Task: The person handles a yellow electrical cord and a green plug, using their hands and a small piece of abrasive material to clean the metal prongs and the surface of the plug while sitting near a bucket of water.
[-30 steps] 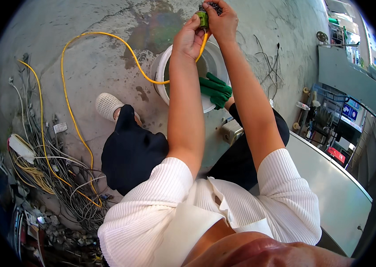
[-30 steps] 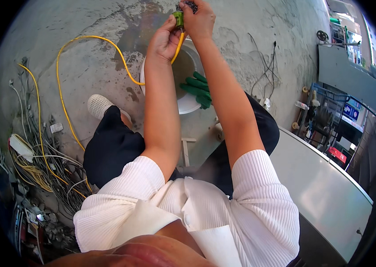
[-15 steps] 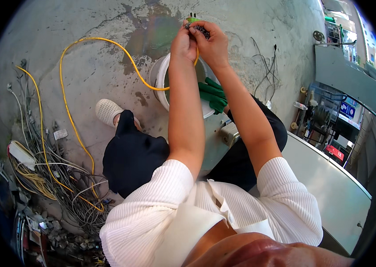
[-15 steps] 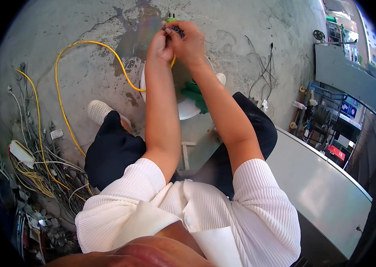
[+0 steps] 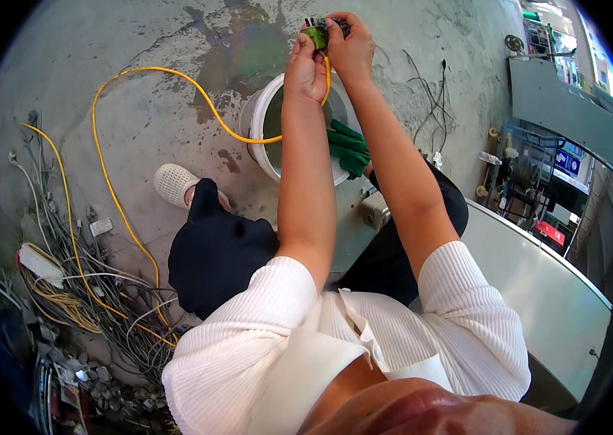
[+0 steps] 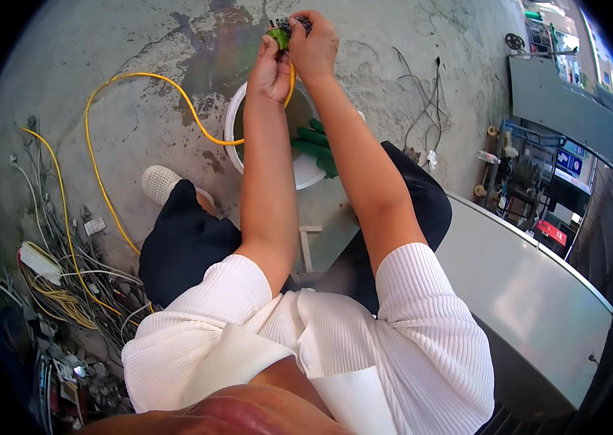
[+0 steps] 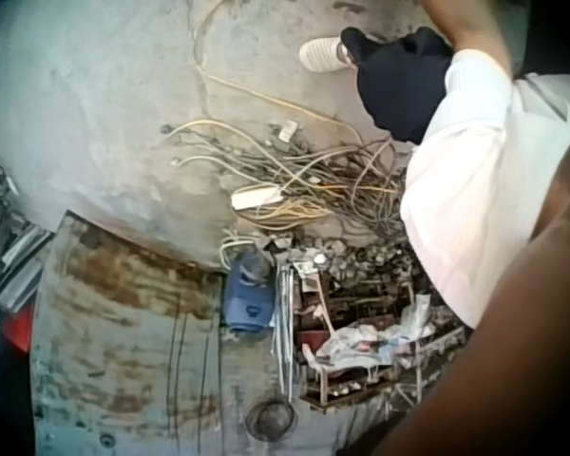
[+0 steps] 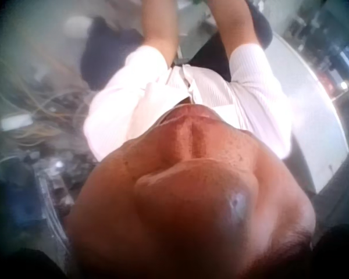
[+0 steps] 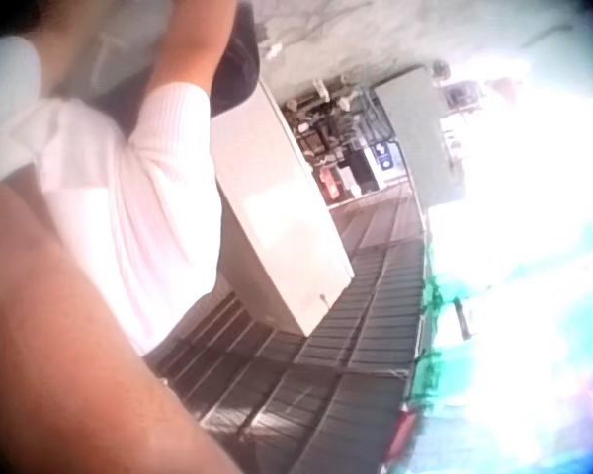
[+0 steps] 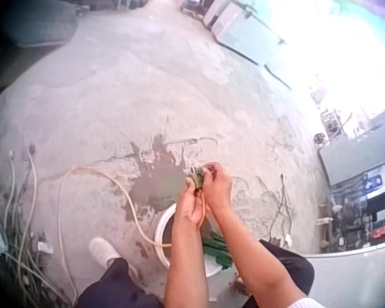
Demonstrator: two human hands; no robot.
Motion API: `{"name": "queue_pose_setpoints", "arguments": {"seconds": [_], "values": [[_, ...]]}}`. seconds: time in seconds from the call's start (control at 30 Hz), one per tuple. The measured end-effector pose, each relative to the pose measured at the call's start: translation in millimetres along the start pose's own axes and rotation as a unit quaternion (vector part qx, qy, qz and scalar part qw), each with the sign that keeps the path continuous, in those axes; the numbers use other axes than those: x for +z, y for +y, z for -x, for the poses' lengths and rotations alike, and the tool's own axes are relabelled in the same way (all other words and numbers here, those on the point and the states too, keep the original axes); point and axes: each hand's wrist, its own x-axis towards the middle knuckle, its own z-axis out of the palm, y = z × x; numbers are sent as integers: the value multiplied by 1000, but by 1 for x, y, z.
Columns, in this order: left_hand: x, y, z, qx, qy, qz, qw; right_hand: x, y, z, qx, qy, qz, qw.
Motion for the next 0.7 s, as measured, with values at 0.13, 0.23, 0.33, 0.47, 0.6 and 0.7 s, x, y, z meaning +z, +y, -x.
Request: {"name": "queue_pose_setpoints", "arguments": {"seconds": [0.13,0.23,0.33,0.47,0.6,0.7], "values": [[-15,15,-7,-12,-38,-9,999,6,-8,20,-83,-28,-18,996],[-5,8,-1,18,-21,-7,1000,-1,3,9,-48,-30,14,998],[-3,20,-3,24,-33,-7,999,-4,2,15,-8,-65,-52,997],[-10,22,-5,12,-33,-19,999,0,-7,34,-67,-28,-94,993],[12,19,15,-76,-29,-88,993,-22,54,13,-56,72,-34,995],[11,43,16,-62,8,-96,993,-24,30,62,198,47,-270,941]]}}
